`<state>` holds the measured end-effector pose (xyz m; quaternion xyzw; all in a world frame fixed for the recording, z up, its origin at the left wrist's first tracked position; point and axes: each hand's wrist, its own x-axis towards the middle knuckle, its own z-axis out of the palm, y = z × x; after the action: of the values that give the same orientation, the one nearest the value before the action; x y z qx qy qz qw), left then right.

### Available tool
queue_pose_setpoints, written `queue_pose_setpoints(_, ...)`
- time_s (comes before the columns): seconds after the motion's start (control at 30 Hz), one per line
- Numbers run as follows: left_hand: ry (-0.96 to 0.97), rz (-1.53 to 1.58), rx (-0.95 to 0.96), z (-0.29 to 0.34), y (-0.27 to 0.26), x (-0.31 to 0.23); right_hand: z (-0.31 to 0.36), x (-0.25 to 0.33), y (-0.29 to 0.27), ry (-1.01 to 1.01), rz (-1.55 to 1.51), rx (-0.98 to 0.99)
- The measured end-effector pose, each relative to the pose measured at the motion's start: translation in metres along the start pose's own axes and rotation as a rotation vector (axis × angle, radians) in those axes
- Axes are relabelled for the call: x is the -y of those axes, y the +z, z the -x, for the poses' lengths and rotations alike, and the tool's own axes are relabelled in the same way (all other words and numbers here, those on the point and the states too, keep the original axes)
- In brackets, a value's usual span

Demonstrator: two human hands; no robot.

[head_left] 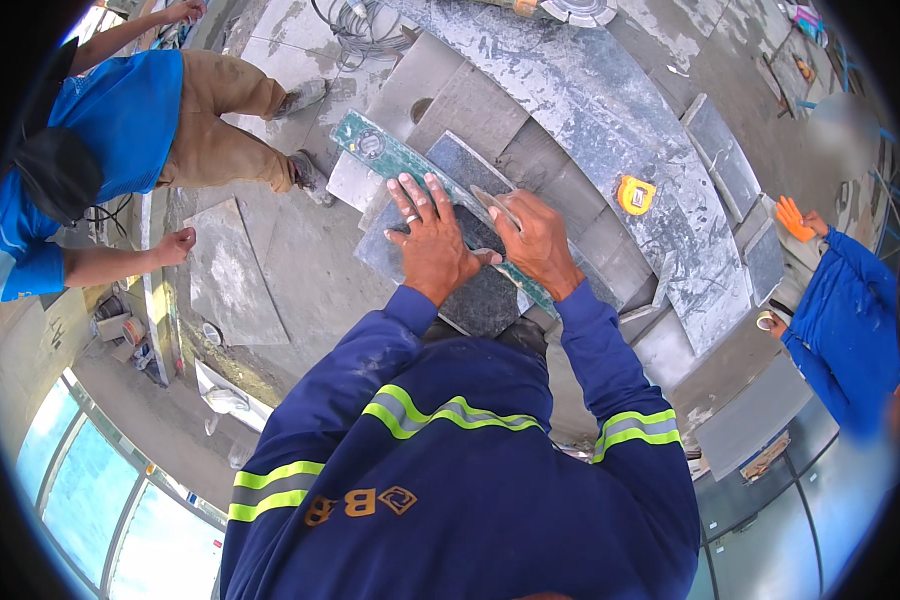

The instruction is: The person measures a stone tile with a tape measure and marks it, then uses an angle grinder to cut the tile along the marked line. The person handles the tile and tools directly, with another worker visible nearby.

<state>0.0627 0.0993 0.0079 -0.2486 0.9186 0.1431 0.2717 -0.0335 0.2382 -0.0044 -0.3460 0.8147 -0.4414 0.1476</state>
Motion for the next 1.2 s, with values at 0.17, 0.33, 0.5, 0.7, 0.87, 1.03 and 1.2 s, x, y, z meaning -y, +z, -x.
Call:
queue_pose_setpoints(0.17,0.001,-0.017,-0.021,0.001,0.002,0.001,0.009,0.004,-0.012,0.47,-0.305,-0.343)
queue_pose_setpoints(0.33,0.014,-0.025,-0.032,0.002,0.002,0.001,0.005,-0.001,-0.026,0.22,-0.146,-0.105)
queue_pose_setpoints(0.5,0.008,0.001,-0.029,0.001,0.001,0.002,0.002,-0.011,-0.005,0.104,-0.088,-0.039)
queue_pose_setpoints(0.7,0.005,0.026,-0.029,0.003,0.002,0.005,0.004,-0.007,0.006,0.033,-0.085,0.004)
queue_pose_setpoints(0.87,-0.004,-0.004,-0.017,0.0,0.003,0.001,0.019,0.011,-0.01,0.287,-0.183,-0.302)
queue_pose_setpoints(1.03,-0.007,-0.022,-0.027,0.003,0.003,-0.001,0.073,0.039,-0.058,0.53,-0.066,0.233)
queue_pose_setpoints(1.2,0.026,-0.041,-0.054,0.001,0.007,0.0,0.16,0.035,-0.02,0.891,-0.17,0.289)
